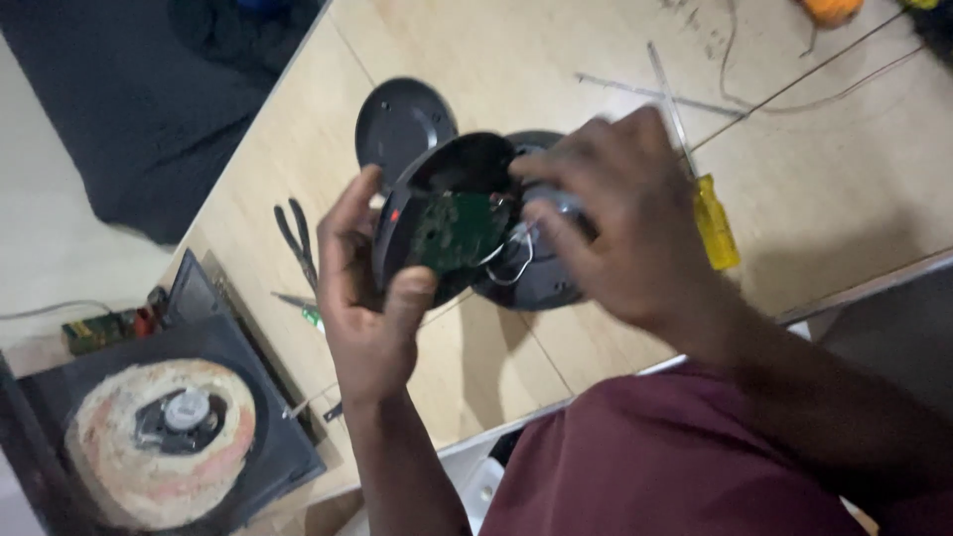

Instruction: Assembling a portable speaker by connecting internal electronics and fitting the plastic housing components together.

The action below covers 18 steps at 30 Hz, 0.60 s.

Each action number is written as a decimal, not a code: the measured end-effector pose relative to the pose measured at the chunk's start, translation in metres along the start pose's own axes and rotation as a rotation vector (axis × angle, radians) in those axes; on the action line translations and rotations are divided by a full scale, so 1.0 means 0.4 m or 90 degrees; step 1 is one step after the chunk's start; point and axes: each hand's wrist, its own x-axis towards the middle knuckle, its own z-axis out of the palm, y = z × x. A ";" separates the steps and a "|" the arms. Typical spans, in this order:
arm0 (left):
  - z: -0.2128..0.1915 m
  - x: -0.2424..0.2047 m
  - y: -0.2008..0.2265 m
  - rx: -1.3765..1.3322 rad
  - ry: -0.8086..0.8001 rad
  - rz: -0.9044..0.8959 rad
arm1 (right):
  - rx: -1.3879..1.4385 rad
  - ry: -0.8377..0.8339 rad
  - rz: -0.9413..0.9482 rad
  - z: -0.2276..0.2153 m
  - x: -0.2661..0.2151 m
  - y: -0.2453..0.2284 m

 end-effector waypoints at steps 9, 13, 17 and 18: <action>-0.035 -0.044 -0.028 0.000 -0.050 -0.036 | 0.012 0.019 -0.103 -0.058 0.025 0.018; -0.024 -0.042 -0.015 0.203 -0.045 0.028 | -0.236 -0.102 -0.243 -0.018 -0.006 -0.007; -0.009 -0.035 -0.012 0.208 -0.015 0.058 | -0.329 -0.186 -0.276 0.037 -0.034 -0.052; -0.010 -0.036 -0.008 0.245 -0.004 0.075 | -0.366 -0.270 -0.236 0.051 -0.044 -0.055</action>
